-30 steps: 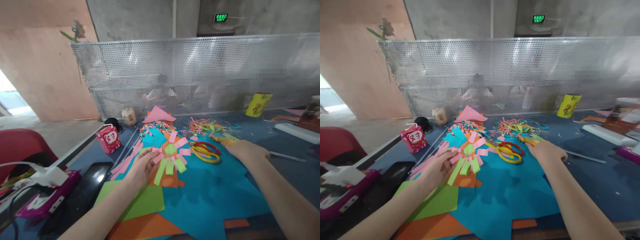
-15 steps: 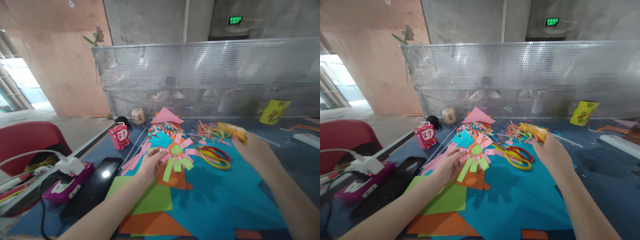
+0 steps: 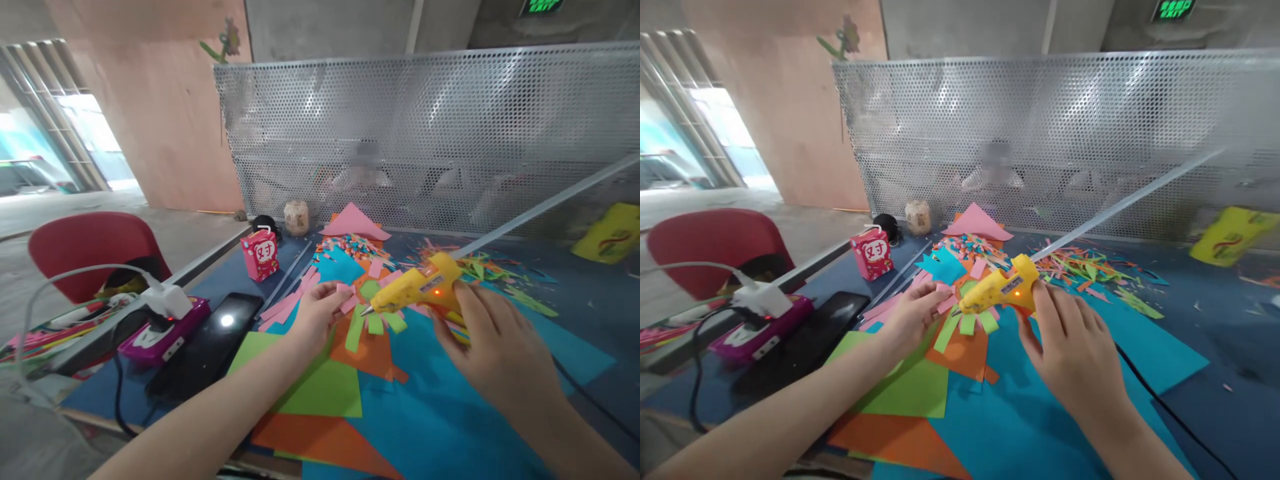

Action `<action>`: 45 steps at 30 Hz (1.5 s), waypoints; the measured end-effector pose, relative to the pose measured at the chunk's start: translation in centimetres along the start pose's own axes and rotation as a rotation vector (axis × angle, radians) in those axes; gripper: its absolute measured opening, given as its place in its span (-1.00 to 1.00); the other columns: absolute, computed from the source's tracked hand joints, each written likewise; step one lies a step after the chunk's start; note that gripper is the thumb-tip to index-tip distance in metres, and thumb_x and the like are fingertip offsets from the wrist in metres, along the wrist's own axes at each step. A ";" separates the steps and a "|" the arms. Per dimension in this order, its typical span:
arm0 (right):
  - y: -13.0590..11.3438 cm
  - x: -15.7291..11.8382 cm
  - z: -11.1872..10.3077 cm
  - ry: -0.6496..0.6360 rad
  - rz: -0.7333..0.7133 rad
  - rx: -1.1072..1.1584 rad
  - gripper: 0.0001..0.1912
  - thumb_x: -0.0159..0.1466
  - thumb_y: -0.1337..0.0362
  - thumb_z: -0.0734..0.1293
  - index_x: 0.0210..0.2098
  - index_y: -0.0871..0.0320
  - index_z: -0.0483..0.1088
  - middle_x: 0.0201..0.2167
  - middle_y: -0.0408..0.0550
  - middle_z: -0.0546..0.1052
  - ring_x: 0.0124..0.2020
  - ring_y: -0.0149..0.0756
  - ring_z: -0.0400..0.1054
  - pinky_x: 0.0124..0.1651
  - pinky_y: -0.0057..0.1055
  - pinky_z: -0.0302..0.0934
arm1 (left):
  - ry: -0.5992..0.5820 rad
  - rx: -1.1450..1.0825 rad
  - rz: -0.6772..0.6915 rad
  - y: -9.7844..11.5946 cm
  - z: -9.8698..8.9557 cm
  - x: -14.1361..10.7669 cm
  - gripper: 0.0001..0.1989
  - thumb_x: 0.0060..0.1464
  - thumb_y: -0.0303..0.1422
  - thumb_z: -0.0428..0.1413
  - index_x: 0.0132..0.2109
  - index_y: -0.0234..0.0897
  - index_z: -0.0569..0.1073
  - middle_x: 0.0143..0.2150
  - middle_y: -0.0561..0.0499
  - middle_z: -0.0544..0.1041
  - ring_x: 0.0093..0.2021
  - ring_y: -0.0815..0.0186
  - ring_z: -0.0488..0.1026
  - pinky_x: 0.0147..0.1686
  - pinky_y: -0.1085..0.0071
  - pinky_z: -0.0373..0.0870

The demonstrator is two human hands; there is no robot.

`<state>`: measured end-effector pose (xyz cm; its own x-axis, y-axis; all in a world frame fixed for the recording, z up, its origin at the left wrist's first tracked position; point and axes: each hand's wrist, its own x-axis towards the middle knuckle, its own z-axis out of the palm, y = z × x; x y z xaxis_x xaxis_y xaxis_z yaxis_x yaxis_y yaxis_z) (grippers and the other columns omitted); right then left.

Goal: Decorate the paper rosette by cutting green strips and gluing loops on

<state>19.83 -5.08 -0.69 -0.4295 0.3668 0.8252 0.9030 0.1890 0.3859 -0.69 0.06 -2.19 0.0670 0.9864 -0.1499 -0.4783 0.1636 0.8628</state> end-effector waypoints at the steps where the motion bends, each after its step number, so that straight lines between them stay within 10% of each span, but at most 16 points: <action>1: 0.0 0.0 -0.1 -0.003 -0.005 -0.011 -0.59 0.11 0.29 0.27 -0.09 0.39 0.20 -0.35 0.15 0.42 -0.37 -0.15 0.32 -0.40 -0.33 0.21 | 0.001 0.000 0.001 -0.1 0.0 0.0 -0.81 -0.25 -0.46 0.23 -0.42 -0.33 0.38 -0.45 0.02 0.48 -0.44 0.42 0.45 -0.45 0.57 0.36; 45: -0.8 0.1 -0.6 -0.048 -0.091 -0.038 -0.64 0.13 0.38 0.26 -0.07 0.35 0.24 -0.33 0.10 0.47 -0.32 -0.17 0.34 -0.31 -0.30 0.20 | -0.006 0.005 -0.015 0.4 0.2 -0.2 -0.88 -0.20 -0.51 0.19 -0.46 -0.36 0.38 -0.40 -0.03 0.50 -0.43 0.41 0.45 -0.46 0.55 0.35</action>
<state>19.09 -5.67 -0.63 -0.5089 0.3929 0.7659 0.8598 0.1888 0.4745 -0.70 -0.11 -1.69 0.0794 0.9839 -0.1600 -0.4732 0.1785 0.8627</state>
